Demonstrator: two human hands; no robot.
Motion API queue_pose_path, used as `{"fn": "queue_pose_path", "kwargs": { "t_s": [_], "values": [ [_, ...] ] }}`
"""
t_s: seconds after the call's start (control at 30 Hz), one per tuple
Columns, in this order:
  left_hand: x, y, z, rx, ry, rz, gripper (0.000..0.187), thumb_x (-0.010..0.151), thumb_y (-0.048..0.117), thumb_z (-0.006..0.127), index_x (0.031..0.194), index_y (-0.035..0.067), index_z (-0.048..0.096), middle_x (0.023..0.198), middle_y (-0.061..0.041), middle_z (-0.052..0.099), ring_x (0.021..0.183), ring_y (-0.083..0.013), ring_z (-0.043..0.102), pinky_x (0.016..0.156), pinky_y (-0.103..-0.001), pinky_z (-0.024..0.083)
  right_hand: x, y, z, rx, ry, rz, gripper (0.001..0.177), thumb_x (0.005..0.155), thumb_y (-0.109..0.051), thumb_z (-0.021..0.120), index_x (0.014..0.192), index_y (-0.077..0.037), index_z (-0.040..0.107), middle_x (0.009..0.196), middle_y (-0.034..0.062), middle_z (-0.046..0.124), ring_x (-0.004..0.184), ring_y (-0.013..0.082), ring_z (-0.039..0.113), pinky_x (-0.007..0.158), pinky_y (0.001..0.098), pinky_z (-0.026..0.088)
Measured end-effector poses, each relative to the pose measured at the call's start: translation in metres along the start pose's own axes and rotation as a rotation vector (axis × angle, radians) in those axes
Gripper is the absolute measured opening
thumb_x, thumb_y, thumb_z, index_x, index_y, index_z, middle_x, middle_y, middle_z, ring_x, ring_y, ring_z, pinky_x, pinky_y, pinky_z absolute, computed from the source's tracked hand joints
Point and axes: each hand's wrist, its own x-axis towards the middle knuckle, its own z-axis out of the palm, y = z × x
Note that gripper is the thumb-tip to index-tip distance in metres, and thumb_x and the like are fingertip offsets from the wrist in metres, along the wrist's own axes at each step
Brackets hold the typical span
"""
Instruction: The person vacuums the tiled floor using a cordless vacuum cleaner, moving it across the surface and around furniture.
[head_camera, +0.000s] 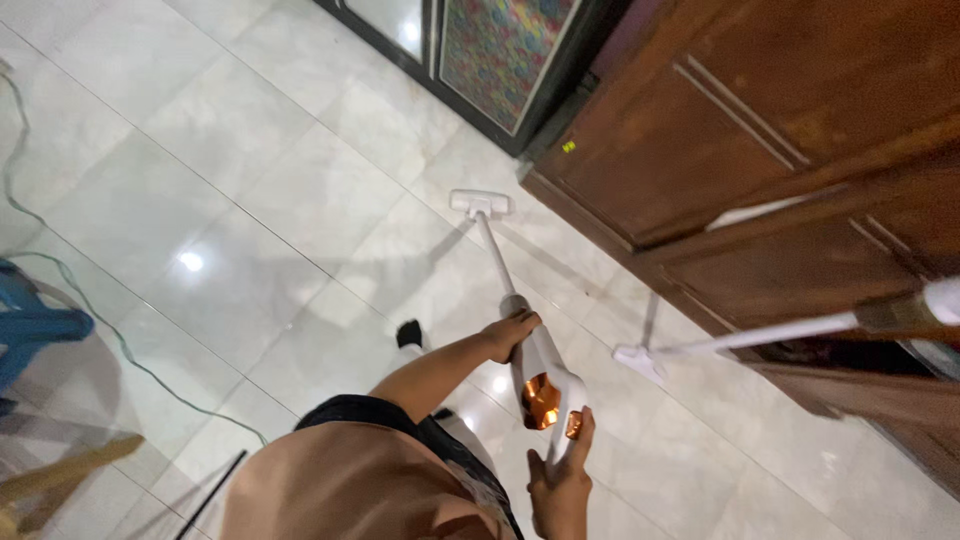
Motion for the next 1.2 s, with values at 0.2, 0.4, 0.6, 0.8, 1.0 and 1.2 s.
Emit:
{"fn": "queue_pose_path", "kwargs": {
  "t_s": [0.2,0.4,0.6,0.8,1.0,1.2],
  "values": [
    [0.044,-0.020,-0.070,-0.012,0.175,0.177,0.084,0.061,0.006,0.082,0.136,0.008,0.043,0.136,-0.022,0.052,0.130,-0.0421,0.049,0.112,-0.045,0.043,0.061,-0.040,0.018,0.105,0.026,-0.099,0.112,0.079,0.001,0.074,0.162,-0.039,0.010,0.127,0.0078,0.069,0.054,0.0303,0.070,0.053,0.0367,0.057],
    [0.053,-0.003,-0.116,-0.039,0.061,-0.074,0.091,0.062,0.006,0.084,0.141,0.008,0.040,0.143,-0.020,0.048,0.137,-0.0429,0.041,0.111,-0.058,0.036,0.163,-0.042,-0.004,0.093,-0.010,-0.241,0.112,0.079,0.000,0.075,0.161,-0.035,0.009,0.128,0.0120,0.067,0.066,0.0332,0.068,0.061,0.0386,0.055],
    [0.011,0.007,-0.161,-0.107,0.111,-0.277,0.097,0.062,0.006,0.085,0.147,0.008,0.038,0.150,-0.018,0.044,0.144,-0.0436,0.034,0.109,-0.072,0.029,0.274,-0.052,-0.009,0.075,-0.097,-0.384,0.113,0.078,-0.003,0.077,0.161,-0.031,0.007,0.130,0.0171,0.063,0.079,0.0367,0.066,0.071,0.0409,0.053],
    [0.051,-0.050,-0.193,-0.028,0.146,-0.227,0.104,0.057,0.009,0.086,0.150,0.005,0.038,0.149,-0.020,0.046,0.146,-0.0433,0.036,0.113,-0.071,0.030,0.354,-0.091,0.021,0.031,-0.239,-0.520,0.114,0.077,-0.005,0.078,0.161,-0.028,0.005,0.132,0.0221,0.060,0.093,0.0401,0.065,0.081,0.0431,0.051],
    [0.110,-0.120,-0.254,-0.025,0.226,-0.162,0.103,0.049,0.014,0.095,0.132,-0.005,0.037,0.138,-0.034,0.045,0.145,-0.0511,0.033,0.116,-0.059,0.033,0.422,-0.164,0.041,-0.015,-0.387,-0.765,0.115,0.076,-0.007,0.079,0.161,-0.024,0.003,0.134,0.0272,0.057,0.107,0.0436,0.063,0.091,0.0454,0.048],
    [0.142,-0.179,-0.321,-0.032,0.432,-0.311,0.109,0.047,0.010,0.092,0.137,-0.002,0.033,0.138,-0.030,0.048,0.132,-0.0477,0.049,0.109,-0.045,0.045,0.452,-0.258,0.071,-0.154,-0.498,-1.318,0.117,0.075,-0.009,0.080,0.161,-0.020,0.001,0.136,0.0322,0.054,0.121,0.0471,0.061,0.101,0.0477,0.046]
  ]
}}
